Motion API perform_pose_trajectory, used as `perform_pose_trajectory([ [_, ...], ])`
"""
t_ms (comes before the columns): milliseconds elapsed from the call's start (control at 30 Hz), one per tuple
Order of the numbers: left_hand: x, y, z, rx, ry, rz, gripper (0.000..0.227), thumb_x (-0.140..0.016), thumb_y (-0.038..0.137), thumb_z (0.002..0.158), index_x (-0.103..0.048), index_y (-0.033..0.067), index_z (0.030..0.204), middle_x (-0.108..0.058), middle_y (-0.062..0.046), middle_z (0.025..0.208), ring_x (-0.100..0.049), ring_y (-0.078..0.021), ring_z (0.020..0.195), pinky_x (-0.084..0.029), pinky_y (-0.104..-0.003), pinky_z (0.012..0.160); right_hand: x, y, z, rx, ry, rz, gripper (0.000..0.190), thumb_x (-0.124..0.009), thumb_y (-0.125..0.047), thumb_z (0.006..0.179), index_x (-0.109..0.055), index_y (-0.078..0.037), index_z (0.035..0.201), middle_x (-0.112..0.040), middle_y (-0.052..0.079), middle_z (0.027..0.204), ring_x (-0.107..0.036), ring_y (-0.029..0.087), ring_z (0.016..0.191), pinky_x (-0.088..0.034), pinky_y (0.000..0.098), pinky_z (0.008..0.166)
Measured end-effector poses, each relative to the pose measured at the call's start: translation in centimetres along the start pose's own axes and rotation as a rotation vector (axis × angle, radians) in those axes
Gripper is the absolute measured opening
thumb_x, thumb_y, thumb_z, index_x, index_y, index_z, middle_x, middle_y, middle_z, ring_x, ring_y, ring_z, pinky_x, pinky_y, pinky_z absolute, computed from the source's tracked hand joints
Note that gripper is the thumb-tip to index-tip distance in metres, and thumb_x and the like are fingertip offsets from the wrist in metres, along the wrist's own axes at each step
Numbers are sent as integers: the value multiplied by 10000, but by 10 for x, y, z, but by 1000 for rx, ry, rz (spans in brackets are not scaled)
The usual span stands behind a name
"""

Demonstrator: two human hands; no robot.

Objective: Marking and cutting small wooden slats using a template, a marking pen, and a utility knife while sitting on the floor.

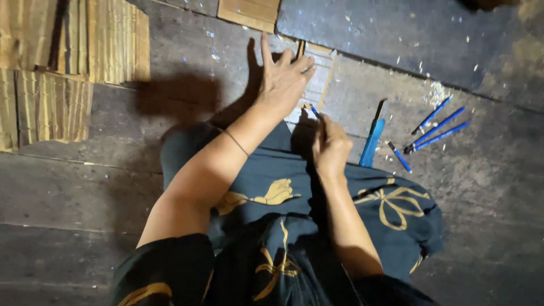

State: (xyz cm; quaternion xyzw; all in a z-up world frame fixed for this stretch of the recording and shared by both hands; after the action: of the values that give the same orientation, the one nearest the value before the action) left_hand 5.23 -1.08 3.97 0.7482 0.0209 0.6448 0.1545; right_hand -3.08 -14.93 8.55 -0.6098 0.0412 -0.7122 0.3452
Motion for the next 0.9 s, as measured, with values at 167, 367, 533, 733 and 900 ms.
perform_pose_trajectory([
  [167,-8,-1,2,-7,-11,9,646,-808,176,732,-662,251,1357,-581,27,1436,-509,-353,1271,43,-839,1091,-24,6,-12,21,22,18,242,-575,21,1036,-650,30,1265,-691,216,916,-654,349,776,-535,447,703],
  [367,-2,-2,0,-33,142,5,506,-764,101,779,-728,221,1270,-653,6,1350,-553,-360,1183,13,-840,1084,-34,-4,-7,62,73,-8,242,-548,44,1042,-632,40,1269,-592,160,767,-571,337,691,-461,454,618],
  [533,-13,-2,0,-2,74,98,682,-812,476,730,-663,281,1366,-593,59,1394,-506,-339,1243,24,-837,1083,-36,-18,-11,93,50,2,297,-515,77,1023,-631,54,1295,-542,138,717,-560,329,630,-442,460,572],
  [733,-5,-3,2,9,108,16,564,-782,159,759,-705,270,1306,-618,30,1398,-522,-349,1263,41,-820,1097,-34,-23,-13,31,-64,152,281,-507,19,1007,-658,43,1243,-698,231,948,-668,411,820,-528,463,760],
  [900,0,-2,-1,-4,138,21,537,-753,98,808,-701,241,1322,-636,23,1355,-548,-344,1212,5,-833,1090,-32,-11,-9,68,100,-26,244,-532,36,1052,-642,28,1270,-603,155,758,-590,338,665,-461,458,583],
])
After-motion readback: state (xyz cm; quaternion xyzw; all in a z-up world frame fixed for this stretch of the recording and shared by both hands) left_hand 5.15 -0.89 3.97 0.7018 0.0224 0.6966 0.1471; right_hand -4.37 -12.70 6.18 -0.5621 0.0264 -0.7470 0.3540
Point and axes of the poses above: each hand's wrist, its own z-axis towards the middle knuckle, its own x-axis out of the back of the hand, y = z × x, the point moved 9 cm from there along z, towards the middle knuckle
